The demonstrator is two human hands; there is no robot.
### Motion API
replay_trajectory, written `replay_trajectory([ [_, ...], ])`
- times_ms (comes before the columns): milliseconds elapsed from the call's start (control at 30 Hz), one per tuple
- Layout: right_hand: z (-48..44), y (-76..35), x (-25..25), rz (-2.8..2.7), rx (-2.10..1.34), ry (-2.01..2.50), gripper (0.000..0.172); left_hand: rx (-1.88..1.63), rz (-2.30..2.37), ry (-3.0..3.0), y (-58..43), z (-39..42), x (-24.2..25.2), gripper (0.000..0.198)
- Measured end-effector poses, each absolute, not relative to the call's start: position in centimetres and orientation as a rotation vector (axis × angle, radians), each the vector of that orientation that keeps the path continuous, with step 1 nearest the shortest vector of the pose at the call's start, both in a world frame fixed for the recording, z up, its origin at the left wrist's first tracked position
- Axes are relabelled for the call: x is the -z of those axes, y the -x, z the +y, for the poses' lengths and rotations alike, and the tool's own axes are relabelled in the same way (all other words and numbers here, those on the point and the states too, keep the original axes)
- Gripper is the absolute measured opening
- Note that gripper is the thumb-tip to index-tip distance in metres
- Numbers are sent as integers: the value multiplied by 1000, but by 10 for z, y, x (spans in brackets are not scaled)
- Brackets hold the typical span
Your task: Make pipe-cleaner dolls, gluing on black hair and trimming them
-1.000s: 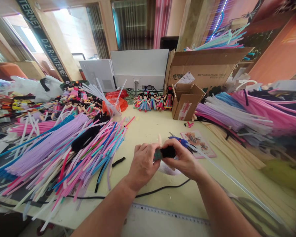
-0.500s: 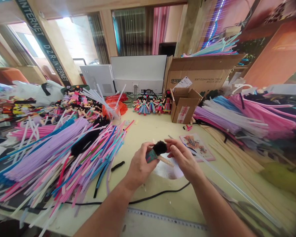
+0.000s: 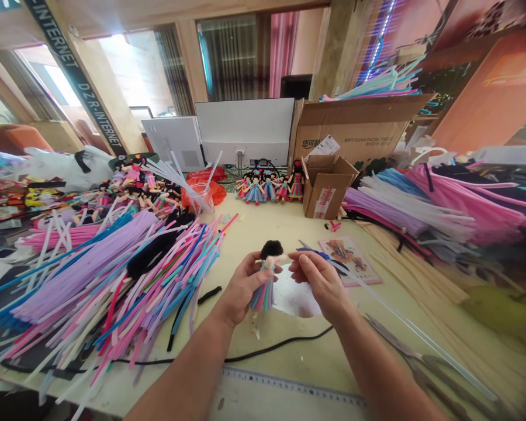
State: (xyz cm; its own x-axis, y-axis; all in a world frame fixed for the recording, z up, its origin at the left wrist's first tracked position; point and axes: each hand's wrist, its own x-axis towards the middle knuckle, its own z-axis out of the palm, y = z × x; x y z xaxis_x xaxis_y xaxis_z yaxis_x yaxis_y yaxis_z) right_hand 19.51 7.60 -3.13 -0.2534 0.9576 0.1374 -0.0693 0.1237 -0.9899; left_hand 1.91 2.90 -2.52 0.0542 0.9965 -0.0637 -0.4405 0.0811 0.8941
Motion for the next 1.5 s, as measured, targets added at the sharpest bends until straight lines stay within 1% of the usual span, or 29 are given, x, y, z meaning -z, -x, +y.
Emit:
replay_trajectory([
  [200, 75, -193, 30, -1412, -1320, 931, 37, -1289, 846, -768, -15, 29, 28, 29],
  [333, 74, -192, 28, -1413, -1316, 939, 34, -1289, 831, -753, -13, 30, 27, 24],
  [600, 72, -192, 28, -1407, -1288, 930, 30, -1258, 838, -750, -14, 29, 28, 27],
  [700, 72, -192, 27, -1399, -1270, 933, 30, -1271, 891, -817, -17, 30, 29, 35],
  [800, 73, -194, 24, -1410, -1236, 938, 32, -1335, 971, -945, -21, 32, 31, 44],
  [933, 71, -195, 19, -1471, -1199, 911, 38, -1349, 1214, -1204, -23, 31, 32, 42],
  [1100, 65, -189, 23, -1663, -1044, 1005, 54, -1320, 1551, -1627, -25, 24, 34, 42],
  [1267, 64, -186, 29, -1777, -814, 1037, 49, -1306, 1698, -1966, -26, 22, 36, 45],
  [1400, 65, -189, 29, -1843, -698, 1032, 49, -1279, 1742, -2180, -25, 22, 36, 46],
  [1500, 65, -192, 26, -1938, -567, 976, 49, -1236, 1781, -2277, -25, 22, 35, 44],
])
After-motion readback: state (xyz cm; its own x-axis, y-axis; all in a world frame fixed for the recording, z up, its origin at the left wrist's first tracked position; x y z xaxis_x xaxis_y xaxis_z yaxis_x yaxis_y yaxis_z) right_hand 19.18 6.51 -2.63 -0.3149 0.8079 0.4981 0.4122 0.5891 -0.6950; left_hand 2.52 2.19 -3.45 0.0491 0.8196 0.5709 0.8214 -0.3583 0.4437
